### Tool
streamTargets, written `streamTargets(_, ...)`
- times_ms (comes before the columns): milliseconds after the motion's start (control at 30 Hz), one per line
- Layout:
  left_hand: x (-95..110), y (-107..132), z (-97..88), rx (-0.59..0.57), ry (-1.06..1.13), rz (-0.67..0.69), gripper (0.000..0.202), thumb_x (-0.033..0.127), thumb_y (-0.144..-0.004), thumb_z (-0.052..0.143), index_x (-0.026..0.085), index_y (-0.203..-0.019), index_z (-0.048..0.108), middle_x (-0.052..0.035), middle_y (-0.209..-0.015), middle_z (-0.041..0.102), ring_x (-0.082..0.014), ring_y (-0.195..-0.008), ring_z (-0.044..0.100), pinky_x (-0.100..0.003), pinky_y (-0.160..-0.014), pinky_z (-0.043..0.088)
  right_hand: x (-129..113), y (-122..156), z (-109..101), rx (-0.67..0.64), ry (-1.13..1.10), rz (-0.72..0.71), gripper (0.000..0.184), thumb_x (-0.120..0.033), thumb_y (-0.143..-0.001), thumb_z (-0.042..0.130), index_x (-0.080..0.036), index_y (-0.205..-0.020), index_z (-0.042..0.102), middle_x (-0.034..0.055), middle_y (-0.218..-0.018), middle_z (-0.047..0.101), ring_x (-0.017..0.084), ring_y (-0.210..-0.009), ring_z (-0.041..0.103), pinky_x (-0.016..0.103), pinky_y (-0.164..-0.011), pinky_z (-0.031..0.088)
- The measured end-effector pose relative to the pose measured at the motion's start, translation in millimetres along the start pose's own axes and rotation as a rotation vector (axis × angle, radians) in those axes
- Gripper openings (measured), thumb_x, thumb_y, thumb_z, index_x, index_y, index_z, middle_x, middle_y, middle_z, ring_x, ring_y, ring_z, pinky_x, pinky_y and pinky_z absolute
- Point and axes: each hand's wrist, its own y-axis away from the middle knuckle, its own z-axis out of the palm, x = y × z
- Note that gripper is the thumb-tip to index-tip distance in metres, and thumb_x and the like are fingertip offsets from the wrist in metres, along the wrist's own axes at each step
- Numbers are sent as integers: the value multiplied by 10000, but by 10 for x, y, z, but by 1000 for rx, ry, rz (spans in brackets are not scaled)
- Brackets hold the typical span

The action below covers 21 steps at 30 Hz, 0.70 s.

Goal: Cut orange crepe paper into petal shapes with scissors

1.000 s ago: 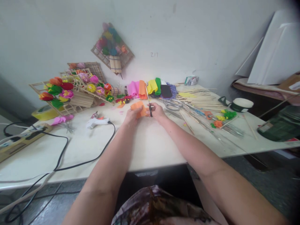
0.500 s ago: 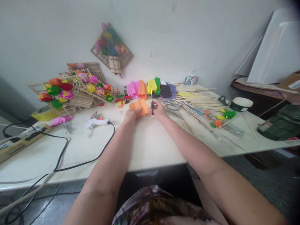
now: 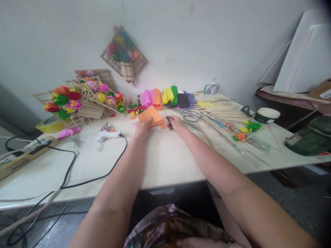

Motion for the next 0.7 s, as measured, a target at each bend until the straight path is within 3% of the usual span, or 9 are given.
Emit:
streamTargets(367,-12,-92,-92,10,112,53,170,1,-690,638,109,-820,623,-41,-823,670,-117,-701,645,-267,-700,563,-57,71,-123,-217,100,41,299,-423,-764,650,-150,-722,537,-39,-466,534,52,-332,468,155,-278,201)
streamTargets(700,16,-119,-103,61,172,12,174,16,-733,619,122,-871,627,-31,-843,658,-101,-704,642,-205,-665,556,-85,61,-308,-386,147,131,289,-419,-791,624,-135,-812,575,-30,-500,554,42,-331,436,160,-281,222)
